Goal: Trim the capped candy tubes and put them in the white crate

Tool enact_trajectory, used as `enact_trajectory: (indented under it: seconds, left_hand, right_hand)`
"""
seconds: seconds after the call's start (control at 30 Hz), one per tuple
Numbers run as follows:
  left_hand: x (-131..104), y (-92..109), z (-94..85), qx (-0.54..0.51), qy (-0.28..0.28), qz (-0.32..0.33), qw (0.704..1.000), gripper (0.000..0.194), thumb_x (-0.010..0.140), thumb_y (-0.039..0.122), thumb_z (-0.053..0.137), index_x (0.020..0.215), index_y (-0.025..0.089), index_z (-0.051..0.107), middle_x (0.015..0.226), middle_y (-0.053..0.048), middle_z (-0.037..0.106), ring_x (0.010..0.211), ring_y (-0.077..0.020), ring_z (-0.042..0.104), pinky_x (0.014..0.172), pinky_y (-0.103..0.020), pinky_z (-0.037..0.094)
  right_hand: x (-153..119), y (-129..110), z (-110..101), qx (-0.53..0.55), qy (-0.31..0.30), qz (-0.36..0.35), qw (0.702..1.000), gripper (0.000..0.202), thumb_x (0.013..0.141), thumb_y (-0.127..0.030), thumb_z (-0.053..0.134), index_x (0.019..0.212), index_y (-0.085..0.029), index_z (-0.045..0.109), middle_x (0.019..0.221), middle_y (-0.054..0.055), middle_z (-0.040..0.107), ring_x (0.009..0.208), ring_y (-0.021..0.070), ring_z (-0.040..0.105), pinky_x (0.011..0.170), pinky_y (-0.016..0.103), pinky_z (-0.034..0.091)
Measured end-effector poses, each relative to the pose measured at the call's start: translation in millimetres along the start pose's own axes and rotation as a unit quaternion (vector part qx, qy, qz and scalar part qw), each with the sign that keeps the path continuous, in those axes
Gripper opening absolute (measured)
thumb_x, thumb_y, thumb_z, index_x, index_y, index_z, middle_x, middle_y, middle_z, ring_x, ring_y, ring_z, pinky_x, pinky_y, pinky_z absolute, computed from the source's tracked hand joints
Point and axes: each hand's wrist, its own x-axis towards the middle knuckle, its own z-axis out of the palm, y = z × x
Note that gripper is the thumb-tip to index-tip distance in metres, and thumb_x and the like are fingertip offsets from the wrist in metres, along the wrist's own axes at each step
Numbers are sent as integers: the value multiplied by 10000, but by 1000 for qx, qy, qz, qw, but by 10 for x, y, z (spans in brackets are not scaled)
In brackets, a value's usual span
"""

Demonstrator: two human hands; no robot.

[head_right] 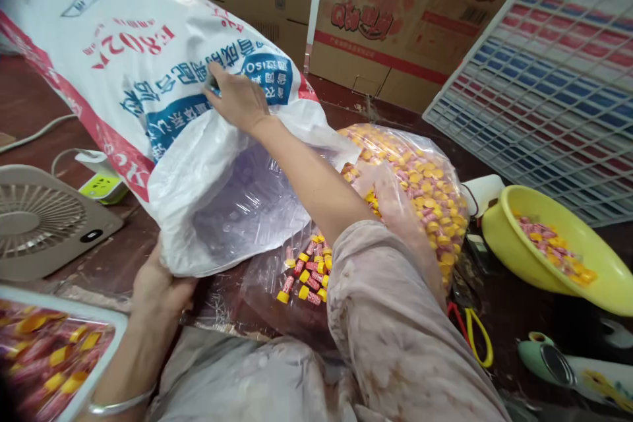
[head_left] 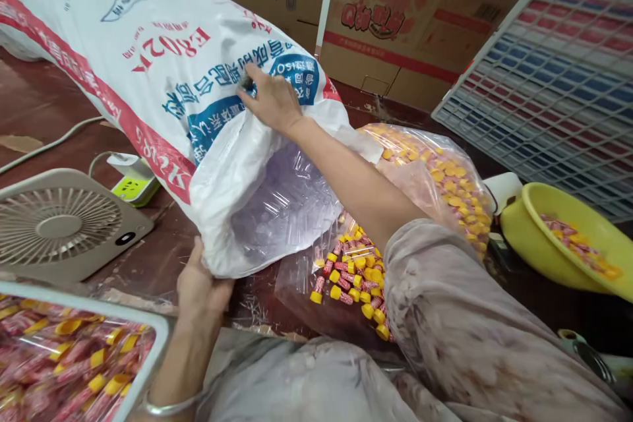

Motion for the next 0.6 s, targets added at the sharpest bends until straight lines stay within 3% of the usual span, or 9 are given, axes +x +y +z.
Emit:
enact_trajectory:
  seconds: [0.13, 0.2, 0.27, 0.3, 0.37, 0.43, 0.5, 0.6]
  left_hand:
    - [-184, -44, -180, 81, -8, 110, 991, 265, 795, 432, 686, 795, 183, 594, 677, 54, 585, 589, -86, 518, 560, -172, 459]
    - [-254, -31, -340, 137, -44, 90, 985, 292, 775, 446, 720, 827, 172, 632, 643, 47, 591, 538, -95, 532, 485, -168, 415]
    - [-293, 0, -469, 209, -93, 34, 973, 346, 801, 487, 697, 945, 175, 657, 601, 28, 607, 495, -139, 583, 431, -188, 404]
    - [-301, 15, -507, 234, -117, 5, 965, 375, 814, 496, 682, 1016, 182, 650, 584, 22, 613, 484, -162, 607, 421, -200, 415]
    - [-306, 33, -527, 229, -155, -28, 961, 405, 819, 479, 685, 1100, 195, 621, 588, 13, 632, 499, -184, 649, 441, -222, 462]
    - [-319, 27, -501, 166, -168, -18, 972, 406, 788, 442, 729, 1086, 193, 609, 661, 1, 667, 564, -183, 687, 515, -243, 525]
    - [-371, -3, -489, 103, -169, -7, 980, 384, 759, 441, 758, 996, 193, 586, 737, -2, 679, 645, -187, 710, 604, -272, 568]
    - [-555, -71, -570, 111, -163, 18, 980, 355, 814, 497, 696, 928, 205, 530, 794, 8, 650, 660, -166, 670, 600, -264, 542]
  right_hand:
    - [-191, -53, -212, -37, -6, -13, 999, 317, 963, -398, 580, 1177, -172, 520, 1123, 61, 671, 1030, 213, 617, 892, 329, 477]
    - [-314, -114, -470, -43, 15, -25, 999, 405, 1006, -386, 364, 1157, -47, 526, 1180, 74, 604, 1131, 182, 574, 956, 301, 419]
    - [-553, -222, -821, -33, 47, -26, 998, 624, 957, -318, 58, 1118, 108, 486, 1150, 55, 525, 1168, 144, 533, 952, 298, 359]
    - [-733, -294, -1011, -18, 76, -18, 997, 585, 978, -344, 113, 1112, 65, 509, 1117, 48, 550, 1125, 136, 551, 935, 289, 376]
    - [-1218, -462, -1355, 7, 124, 8, 992, 286, 978, -382, 507, 1053, -112, 565, 1033, 25, 631, 984, 146, 594, 873, 259, 439]
    - [-1827, -626, -1577, 22, 115, 50, 992, 178, 1008, -314, 515, 946, -158, 574, 875, 6, 637, 815, 132, 605, 770, 241, 447]
    - [-2480, -737, -1638, 27, 67, 75, 994, 233, 1017, -305, 513, 823, -184, 557, 723, -8, 602, 658, 132, 565, 651, 249, 420]
    - [-3358, -765, -1521, -11, -31, 108, 994, 226, 980, -260, 576, 763, -198, 563, 723, 23, 621, 697, 182, 595, 623, 283, 411]
